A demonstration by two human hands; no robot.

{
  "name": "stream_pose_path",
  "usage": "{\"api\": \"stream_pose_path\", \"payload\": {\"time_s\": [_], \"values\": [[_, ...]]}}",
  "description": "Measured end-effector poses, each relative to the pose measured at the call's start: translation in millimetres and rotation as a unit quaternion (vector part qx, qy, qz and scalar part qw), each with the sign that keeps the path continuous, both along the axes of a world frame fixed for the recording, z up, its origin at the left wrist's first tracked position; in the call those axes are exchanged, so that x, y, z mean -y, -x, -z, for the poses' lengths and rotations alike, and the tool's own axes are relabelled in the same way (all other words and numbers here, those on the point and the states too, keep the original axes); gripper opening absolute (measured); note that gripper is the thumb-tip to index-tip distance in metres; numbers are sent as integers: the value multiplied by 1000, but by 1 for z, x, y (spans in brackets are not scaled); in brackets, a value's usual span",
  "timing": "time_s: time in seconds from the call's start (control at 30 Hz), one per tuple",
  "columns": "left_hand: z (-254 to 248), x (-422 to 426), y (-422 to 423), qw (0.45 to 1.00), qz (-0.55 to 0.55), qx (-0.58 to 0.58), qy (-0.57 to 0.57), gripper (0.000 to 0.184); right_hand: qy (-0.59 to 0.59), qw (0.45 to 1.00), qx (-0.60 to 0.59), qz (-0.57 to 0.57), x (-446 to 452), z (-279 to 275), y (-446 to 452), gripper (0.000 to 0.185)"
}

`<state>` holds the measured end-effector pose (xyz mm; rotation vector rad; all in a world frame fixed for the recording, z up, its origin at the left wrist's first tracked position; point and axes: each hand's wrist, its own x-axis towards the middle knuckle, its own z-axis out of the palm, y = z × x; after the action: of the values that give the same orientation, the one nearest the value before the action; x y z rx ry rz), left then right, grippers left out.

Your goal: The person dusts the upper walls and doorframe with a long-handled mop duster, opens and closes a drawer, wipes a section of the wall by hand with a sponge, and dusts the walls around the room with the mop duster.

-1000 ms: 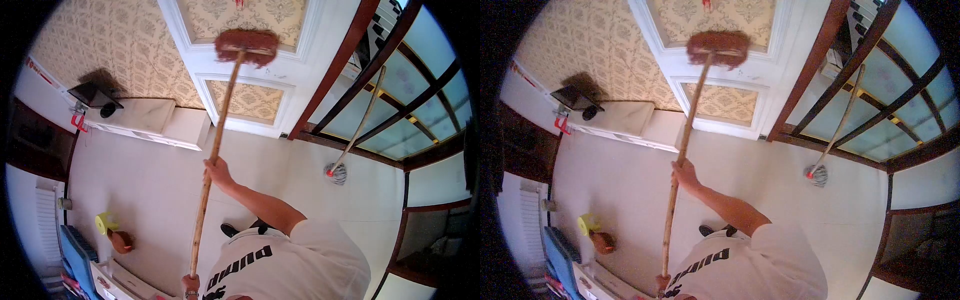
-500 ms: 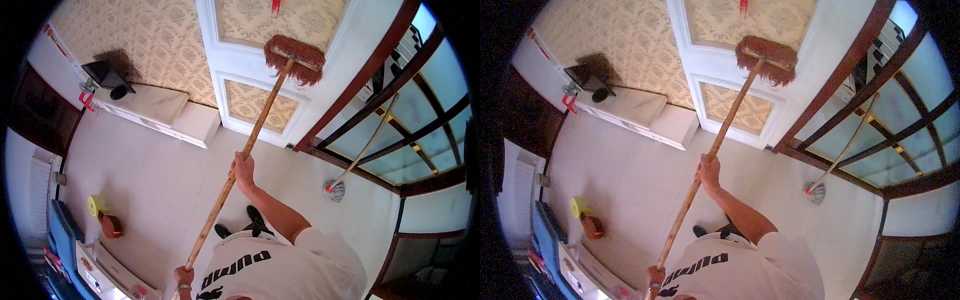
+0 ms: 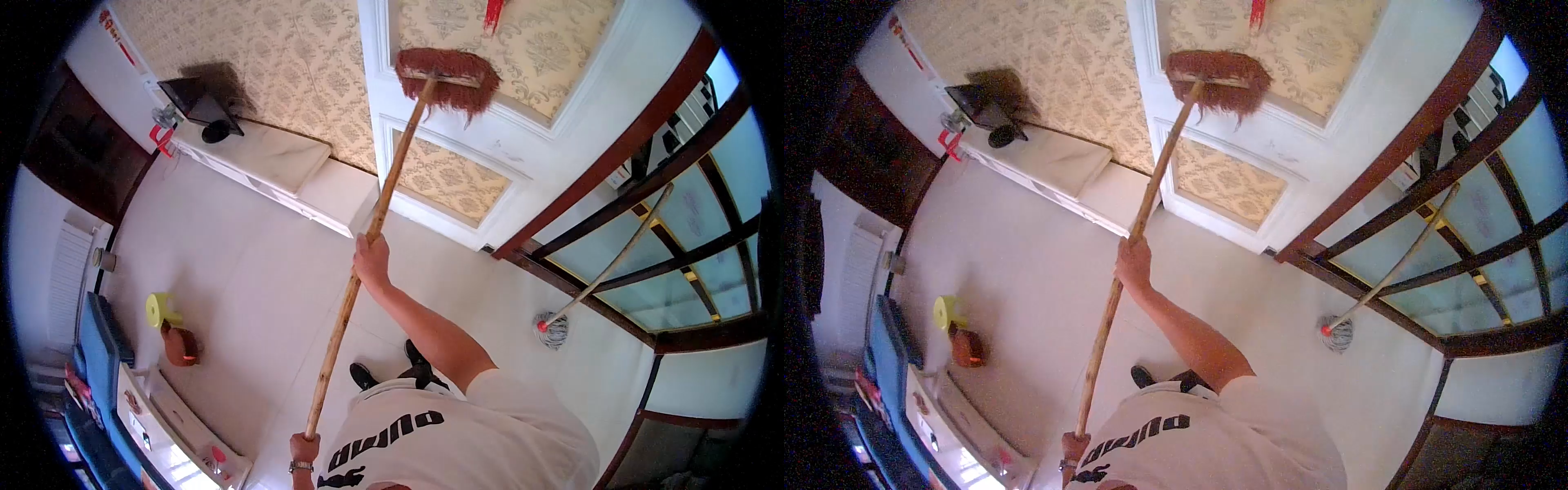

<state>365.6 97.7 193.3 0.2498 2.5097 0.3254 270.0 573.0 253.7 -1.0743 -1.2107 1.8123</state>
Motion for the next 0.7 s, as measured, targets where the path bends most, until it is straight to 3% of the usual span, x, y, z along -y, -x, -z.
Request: {"api": "stream_pose_path", "payload": {"time_s": [0.1, 0.23, 0.3, 0.43, 0.5, 0.6, 0.7], "values": [[-1, -3, -1, 1000, -5, -6, 16, 33, -78, 991, 111, -15, -9, 26, 25, 30], [-2, 0, 0, 1000, -17, 3, -20, 34, -31, 994, 99, -44, -9, 0, 15, 29], [3, 5, 1, 1000, -19, 5, -18, 34, -101, 989, 103, -44, -8, 6, 12, 29], [8, 17, 2, 1000, -8, 15, -8, 31, -105, 986, 111, -73, -1, 8, -8, 25], [18, 31, 2, 1000, 23, 4, 11, 32, -8, 999, 37, -35, 9, -15, -32, 19], [25, 43, 5, 994, 99, -15, 39, 31, 10, 999, 35, -5, 12, 7, -71, 17], [9, 28, 17, 992, 107, -12, 67, 26, 39, 999, 7, 37, 13, 5, -107, 16]]}}
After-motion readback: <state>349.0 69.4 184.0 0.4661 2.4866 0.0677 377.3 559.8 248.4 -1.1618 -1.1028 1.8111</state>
